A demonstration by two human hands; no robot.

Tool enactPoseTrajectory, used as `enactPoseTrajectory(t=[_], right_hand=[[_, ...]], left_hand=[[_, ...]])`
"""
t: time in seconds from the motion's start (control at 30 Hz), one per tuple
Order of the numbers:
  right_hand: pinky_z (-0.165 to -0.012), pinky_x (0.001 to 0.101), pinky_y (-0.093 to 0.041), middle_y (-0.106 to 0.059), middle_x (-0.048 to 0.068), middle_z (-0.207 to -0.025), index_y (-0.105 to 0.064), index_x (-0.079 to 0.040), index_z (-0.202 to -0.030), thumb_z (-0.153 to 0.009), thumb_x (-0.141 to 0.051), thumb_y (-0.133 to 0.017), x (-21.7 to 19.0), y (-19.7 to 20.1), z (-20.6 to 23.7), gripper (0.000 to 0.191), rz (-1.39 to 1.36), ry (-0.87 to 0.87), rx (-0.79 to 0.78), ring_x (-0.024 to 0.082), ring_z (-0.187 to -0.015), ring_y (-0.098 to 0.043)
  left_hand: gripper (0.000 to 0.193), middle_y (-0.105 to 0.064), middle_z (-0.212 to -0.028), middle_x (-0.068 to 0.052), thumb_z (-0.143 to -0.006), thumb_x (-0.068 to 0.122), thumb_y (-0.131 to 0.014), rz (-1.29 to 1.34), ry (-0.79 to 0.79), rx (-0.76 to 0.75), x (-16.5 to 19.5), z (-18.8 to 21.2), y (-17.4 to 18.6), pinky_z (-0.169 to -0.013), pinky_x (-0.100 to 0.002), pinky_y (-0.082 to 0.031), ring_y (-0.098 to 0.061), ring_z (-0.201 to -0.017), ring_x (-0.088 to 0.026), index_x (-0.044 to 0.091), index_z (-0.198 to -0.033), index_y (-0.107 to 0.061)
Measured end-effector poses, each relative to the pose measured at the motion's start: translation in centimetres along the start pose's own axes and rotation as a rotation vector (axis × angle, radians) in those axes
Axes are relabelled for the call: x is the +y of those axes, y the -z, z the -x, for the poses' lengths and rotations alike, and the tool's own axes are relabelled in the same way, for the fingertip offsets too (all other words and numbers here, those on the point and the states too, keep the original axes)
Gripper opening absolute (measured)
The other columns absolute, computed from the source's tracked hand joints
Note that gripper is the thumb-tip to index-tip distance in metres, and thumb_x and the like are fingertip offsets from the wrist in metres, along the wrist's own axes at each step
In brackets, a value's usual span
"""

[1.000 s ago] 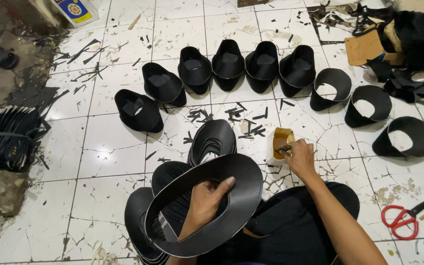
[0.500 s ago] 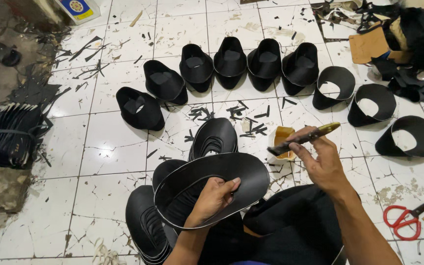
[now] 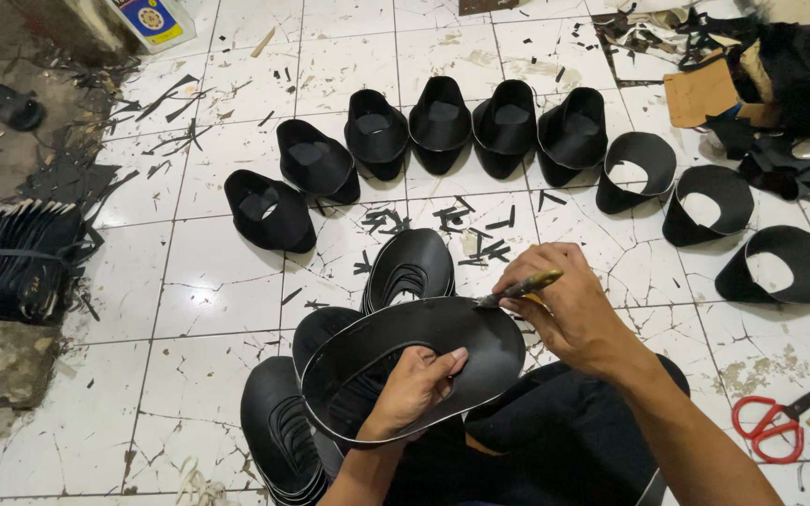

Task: The person sits on the workshop floor and applies glue with a brush along the edge of black fabric shoe upper components, dipping the brush into a glue container between parts. Each finished component is placed in a growing row of completed pieces on the floor.

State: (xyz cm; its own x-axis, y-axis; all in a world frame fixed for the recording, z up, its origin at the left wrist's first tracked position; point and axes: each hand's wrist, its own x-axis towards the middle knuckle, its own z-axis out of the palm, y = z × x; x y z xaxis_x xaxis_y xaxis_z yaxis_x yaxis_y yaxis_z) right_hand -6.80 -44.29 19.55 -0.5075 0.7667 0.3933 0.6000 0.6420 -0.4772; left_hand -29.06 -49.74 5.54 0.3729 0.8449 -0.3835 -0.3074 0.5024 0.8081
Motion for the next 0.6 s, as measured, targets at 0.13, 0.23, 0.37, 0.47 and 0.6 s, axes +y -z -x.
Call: enactPoseTrajectory(t=[0.13, 0.23, 0.37, 0.47, 0.6], right_hand=[[-0.095, 0.0430, -0.041, -0.070, 0.003, -0.096, -0.068, -0.011, -0.099, -0.086, -0.016, -0.073, 0.2, -0.1, 1.0, 0.015, 0.011, -0.042, 0.047, 0.024, -0.100, -0.063], [-0.096, 0.0430, -0.041, -0.072, 0.002, -0.094, -0.070, -0.012, -0.097, -0.086, -0.015, -0.073, 0.1, -0.3, 2.1, 0.012, 0.016, -0.088, 0.081, 0.023, -0.099, -0.065], [-0.098, 0.0428, -0.042, -0.073, 0.003, -0.091, -0.073, -0.011, -0.097, -0.085, -0.015, -0.073, -0.1, -0.7, 3.1, 0.013, -0.011, -0.136, 0.110, 0.022, -0.097, -0.066], [-0.097, 0.0419, -0.042, -0.074, 0.001, -0.094, -0.071, -0.010, -0.098, -0.084, -0.017, -0.073, -0.3, -0.9, 3.7, 0.015, -0.045, -0.106, 0.127, 0.021, -0.098, -0.067], [-0.097, 0.0407, -0.045, -0.074, 0.004, -0.096, -0.074, -0.010, -0.097, -0.086, -0.015, -0.072, -0.3, -1.2, 4.8, 0.012, -0.162, -0.183, 0.078, 0.023, -0.100, -0.067]], left_hand=[[0.033, -0.050, -0.054, 0.004, -0.101, 0.019, -0.068, 0.100, -0.096, 0.044, -1.1, -0.6, 0.3, -0.039, -0.020, -0.026, -0.039, -0.042, -0.003, 0.006, -0.071, -0.061], [0.026, -0.056, -0.062, 0.002, -0.100, 0.014, -0.067, 0.247, -0.164, 0.119, -1.8, -1.2, 0.1, -0.041, -0.022, -0.031, -0.044, -0.045, -0.004, 0.005, -0.076, -0.061], [0.020, -0.059, -0.069, 0.002, -0.099, 0.014, -0.065, 0.360, -0.232, 0.197, -3.0, -1.8, -0.3, -0.045, -0.022, -0.034, -0.046, -0.051, -0.004, 0.002, -0.084, -0.066], [0.023, -0.058, -0.066, 0.001, -0.099, 0.017, -0.064, 0.369, -0.300, 0.249, -3.7, -2.0, -0.5, -0.044, -0.023, -0.033, -0.044, -0.049, -0.005, 0.003, -0.081, -0.066], [0.041, -0.050, -0.057, 0.003, -0.105, 0.023, -0.065, 0.238, -0.377, 0.405, -3.3, -1.9, -0.5, -0.039, -0.022, -0.028, -0.038, -0.043, -0.004, 0.004, -0.070, -0.058]])
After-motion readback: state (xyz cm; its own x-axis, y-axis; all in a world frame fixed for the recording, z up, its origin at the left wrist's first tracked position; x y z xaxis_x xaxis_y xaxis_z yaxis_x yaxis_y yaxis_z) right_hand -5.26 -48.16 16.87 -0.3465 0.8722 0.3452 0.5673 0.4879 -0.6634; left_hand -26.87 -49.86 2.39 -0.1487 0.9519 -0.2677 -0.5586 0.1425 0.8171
